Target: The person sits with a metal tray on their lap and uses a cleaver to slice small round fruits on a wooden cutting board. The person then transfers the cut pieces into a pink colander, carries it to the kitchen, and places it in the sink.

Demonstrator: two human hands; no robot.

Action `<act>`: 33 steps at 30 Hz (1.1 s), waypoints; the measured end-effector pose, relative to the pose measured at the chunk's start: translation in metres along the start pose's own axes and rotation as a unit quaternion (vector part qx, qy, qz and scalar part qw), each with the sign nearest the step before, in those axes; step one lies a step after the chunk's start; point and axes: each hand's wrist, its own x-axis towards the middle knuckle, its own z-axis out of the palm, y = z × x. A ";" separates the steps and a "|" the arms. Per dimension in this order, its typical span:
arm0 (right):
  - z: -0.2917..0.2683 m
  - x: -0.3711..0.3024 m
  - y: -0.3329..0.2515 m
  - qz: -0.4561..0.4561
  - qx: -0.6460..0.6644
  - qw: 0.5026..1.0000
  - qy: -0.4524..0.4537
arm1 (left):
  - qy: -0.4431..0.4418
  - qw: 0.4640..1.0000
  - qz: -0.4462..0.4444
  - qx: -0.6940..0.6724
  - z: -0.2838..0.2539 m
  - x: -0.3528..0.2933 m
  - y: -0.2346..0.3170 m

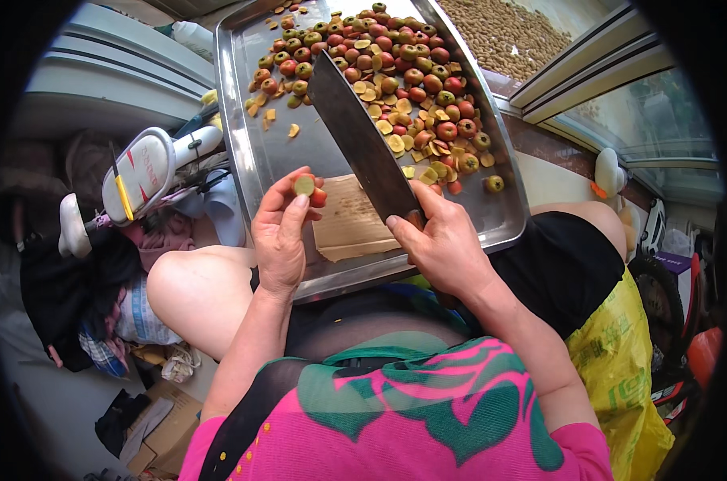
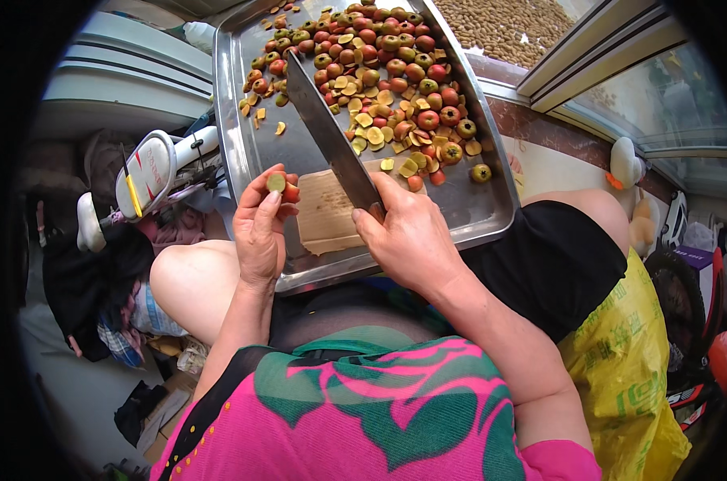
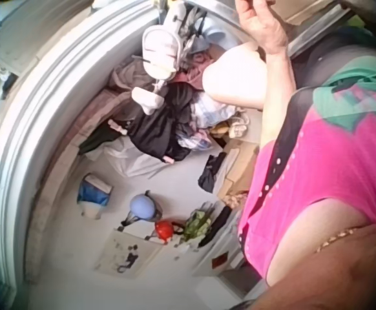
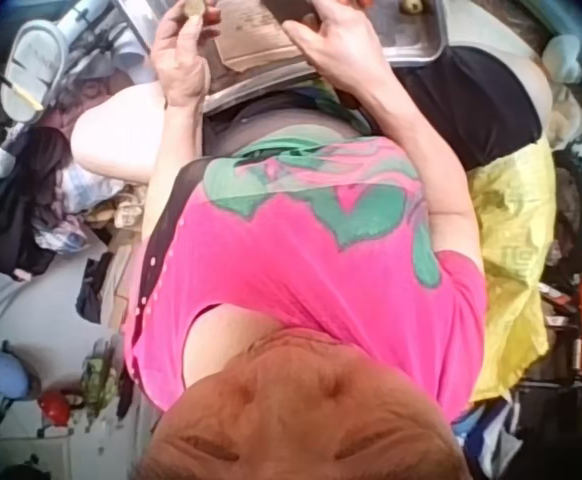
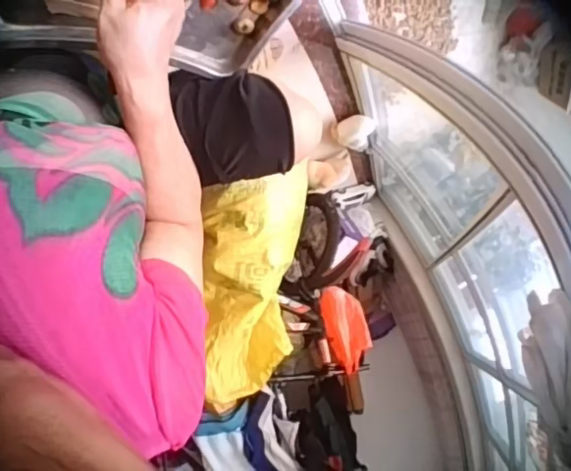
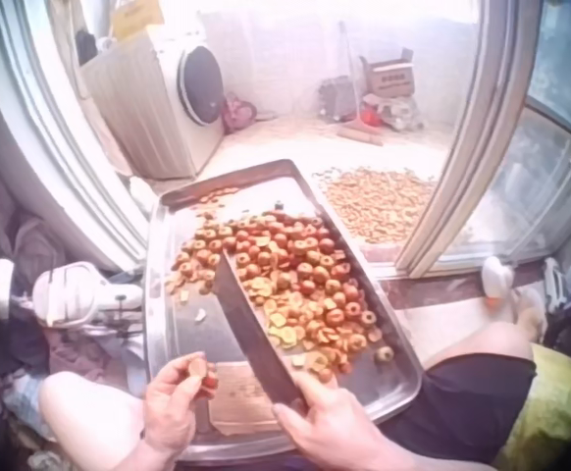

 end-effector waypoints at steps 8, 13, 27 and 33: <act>0.005 -0.002 0.007 -0.280 -0.193 0.937 0.086 | 0.006 0.989 -0.108 -0.098 0.004 -0.004 0.003; 0.004 -0.008 -0.002 -0.381 -0.261 0.882 0.093 | -0.081 0.968 -0.093 -0.218 0.000 -0.013 -0.002; 0.003 -0.012 -0.002 -0.437 -0.266 0.851 0.116 | 0.010 0.979 -0.113 -0.172 0.014 -0.014 -0.010; 0.003 -0.013 -0.004 -0.450 -0.273 0.841 0.128 | -0.073 0.970 -0.126 -0.197 0.005 -0.016 -0.006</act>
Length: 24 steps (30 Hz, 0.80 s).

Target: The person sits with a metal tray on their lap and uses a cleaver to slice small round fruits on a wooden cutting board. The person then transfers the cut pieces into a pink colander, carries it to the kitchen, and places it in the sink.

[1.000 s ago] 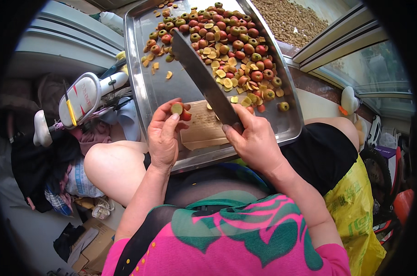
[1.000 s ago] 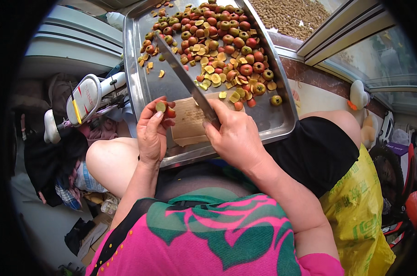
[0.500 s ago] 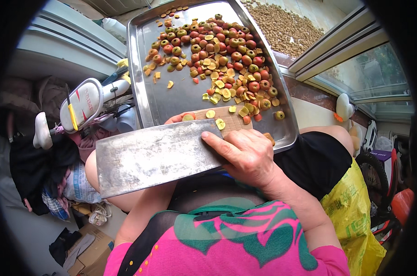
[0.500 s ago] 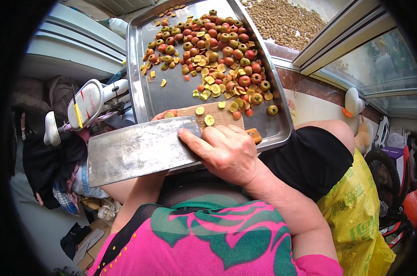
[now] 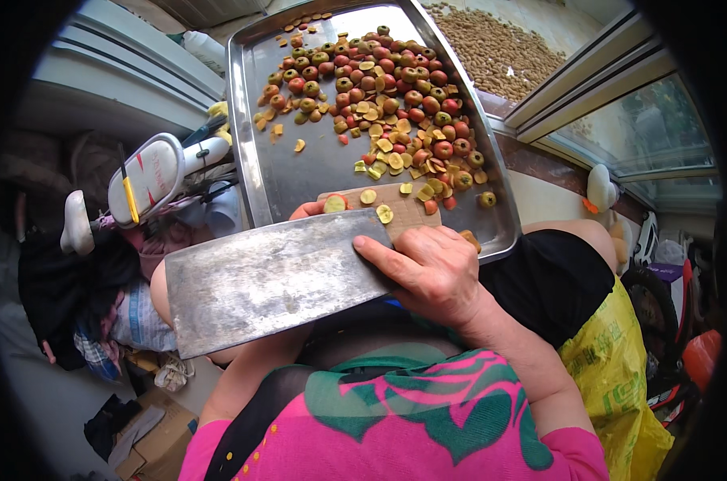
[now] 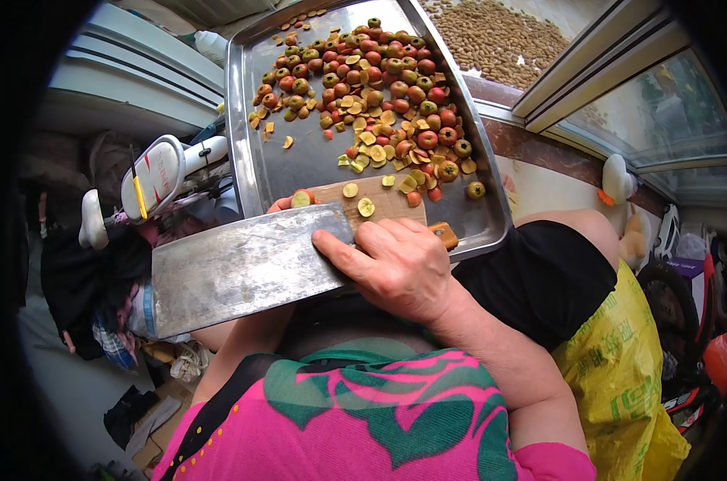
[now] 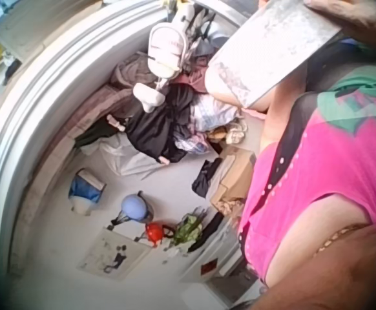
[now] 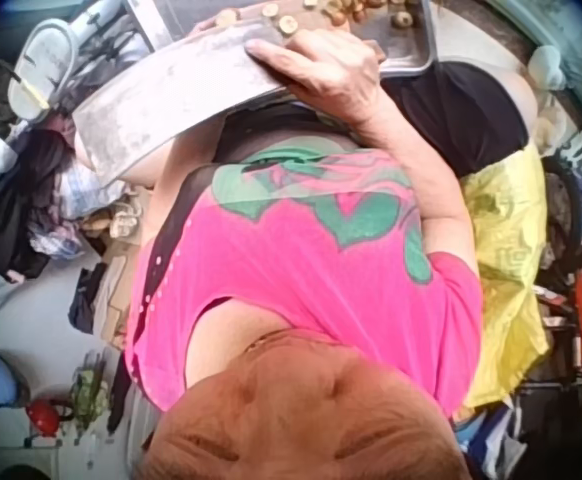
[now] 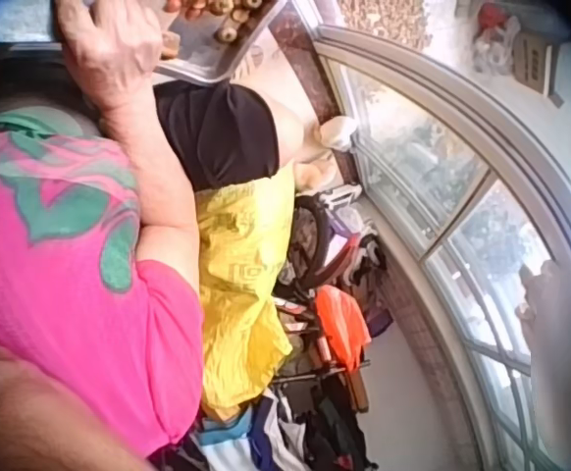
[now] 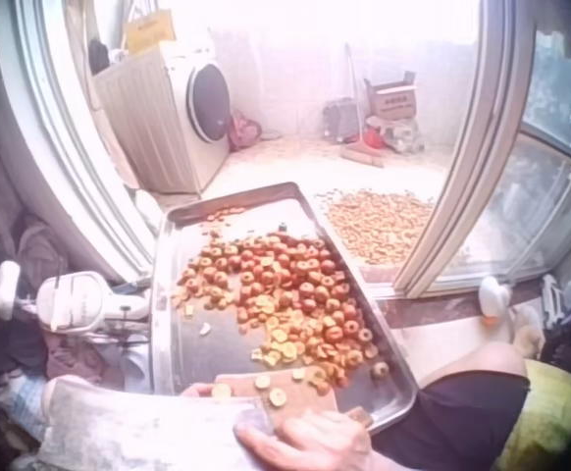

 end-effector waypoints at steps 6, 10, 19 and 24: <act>-0.003 -0.001 0.000 -0.011 -0.009 1.000 0.000 | -0.020 1.000 0.004 0.003 0.005 -0.003 0.008; -0.003 -0.002 0.001 -0.002 -0.007 1.000 0.001 | -0.030 1.000 0.002 -0.001 0.006 -0.005 0.009; -0.005 -0.002 0.003 0.019 -0.018 1.000 -0.008 | -0.057 0.998 0.011 -0.015 0.006 -0.008 0.012; -0.008 -0.004 0.007 0.067 -0.020 0.997 -0.028 | -0.107 0.991 0.059 -0.055 -0.003 -0.006 0.005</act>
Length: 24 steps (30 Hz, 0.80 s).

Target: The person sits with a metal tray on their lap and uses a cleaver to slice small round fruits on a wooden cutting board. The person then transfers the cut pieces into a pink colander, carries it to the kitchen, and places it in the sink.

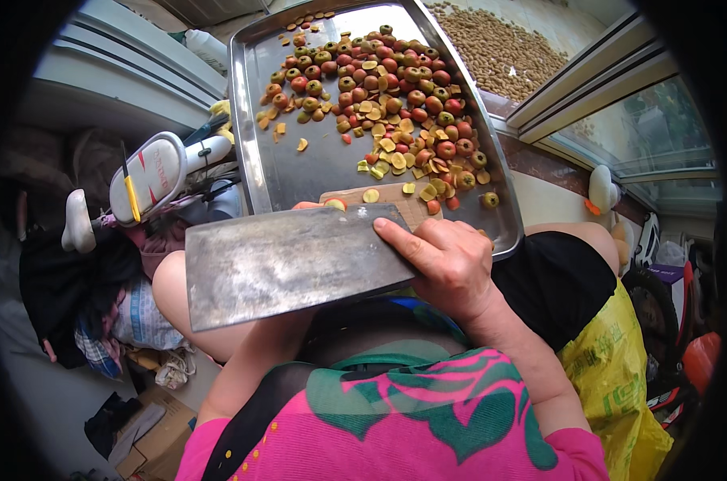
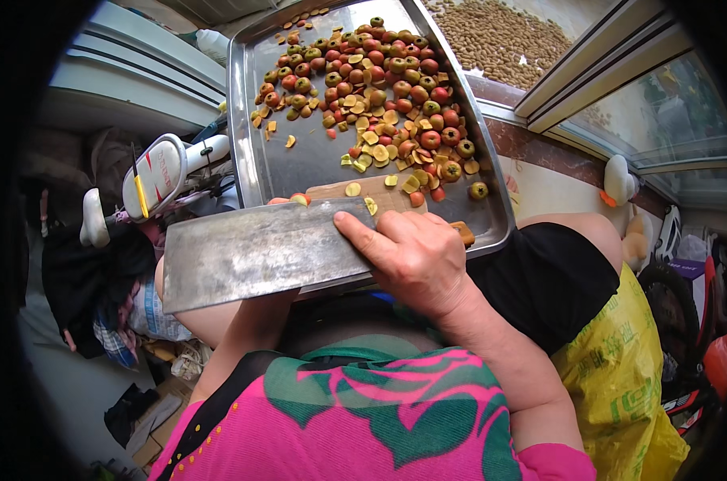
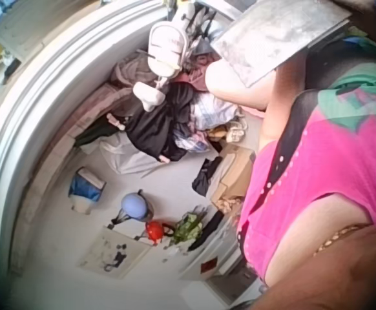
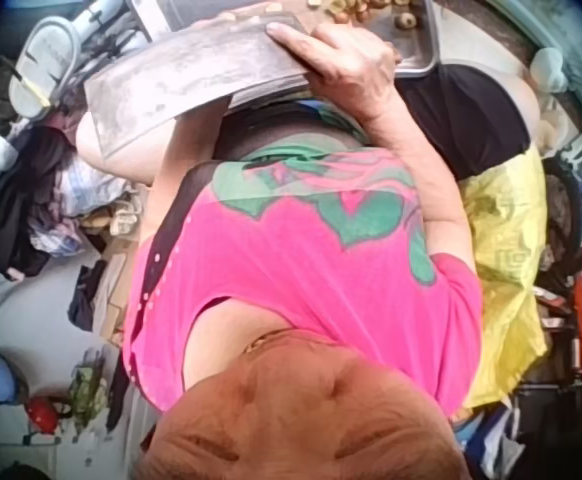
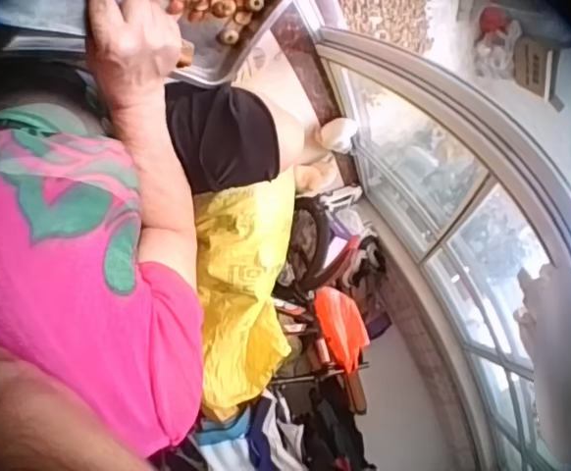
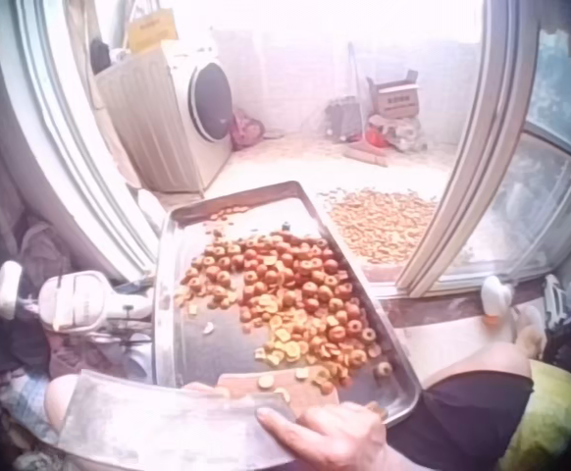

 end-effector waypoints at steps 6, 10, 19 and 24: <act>-0.001 0.000 0.012 0.151 0.045 0.987 -0.011 | 0.130 0.988 -0.045 0.073 0.039 -0.006 0.017; 0.002 -0.001 0.016 0.184 0.113 0.974 0.065 | 0.106 0.992 -0.036 0.054 0.035 0.000 0.013; -0.005 0.002 0.007 0.176 0.108 0.978 0.030 | 0.122 0.991 -0.013 0.056 0.033 0.002 0.014; -0.001 0.004 0.006 0.164 0.173 0.968 0.078 | 0.153 0.984 -0.018 0.089 0.033 0.005 0.011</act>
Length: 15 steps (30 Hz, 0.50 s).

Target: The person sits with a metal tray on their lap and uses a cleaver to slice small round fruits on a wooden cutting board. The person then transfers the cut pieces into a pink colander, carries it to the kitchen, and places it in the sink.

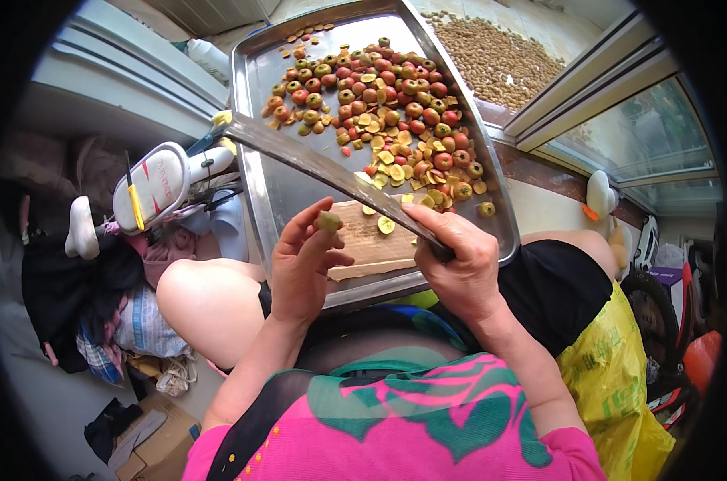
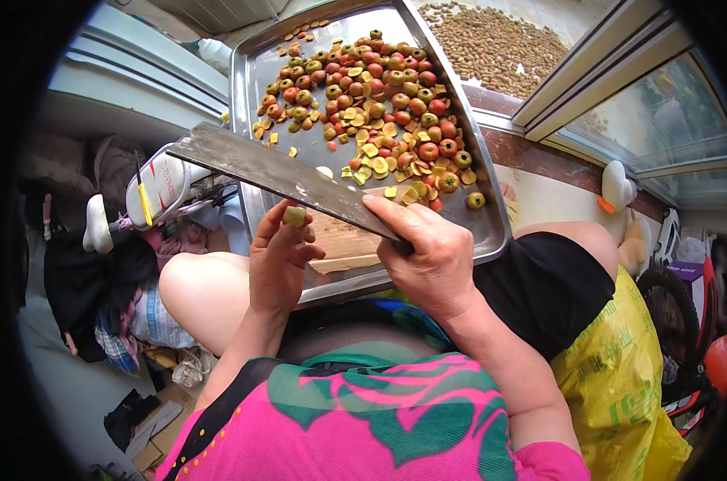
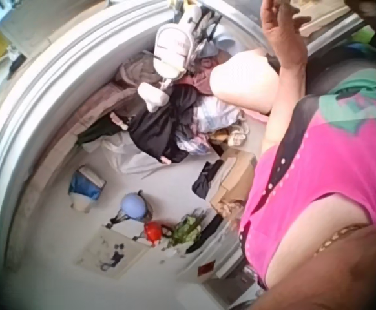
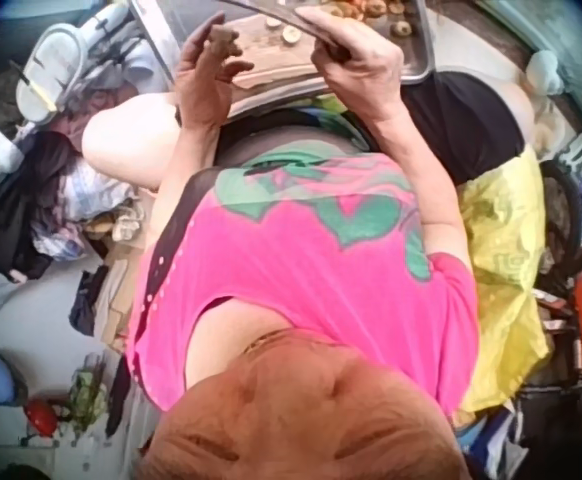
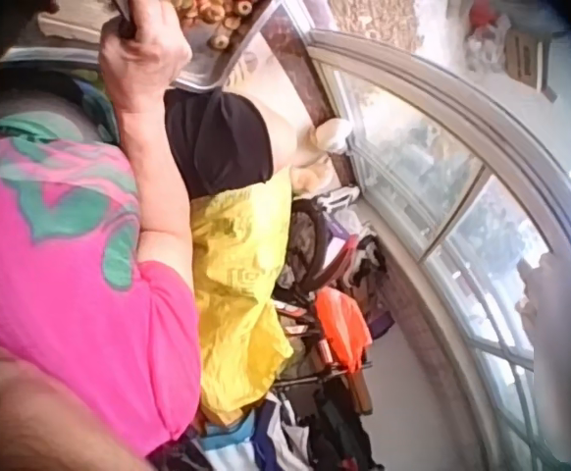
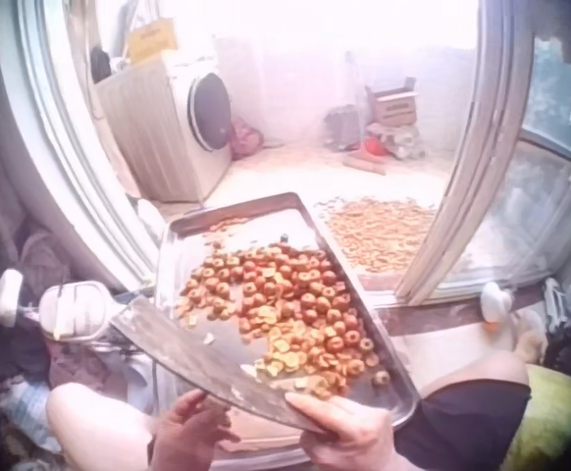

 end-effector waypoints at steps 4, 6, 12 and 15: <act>-0.001 -0.002 -0.001 0.008 0.021 1.000 -0.019 | 0.001 1.000 -0.002 -0.008 -0.005 0.007 -0.005; -0.001 -0.001 -0.003 -0.021 0.021 0.999 -0.014 | 0.009 1.000 -0.009 -0.008 -0.005 0.011 -0.009; -0.003 -0.004 -0.012 -0.101 -0.042 0.991 -0.071 | -0.026 1.000 0.012 -0.009 -0.017 0.013 -0.020; -0.001 -0.005 -0.011 -0.153 -0.070 0.983 -0.076 | -0.030 0.994 -0.066 -0.088 -0.024 0.021 -0.017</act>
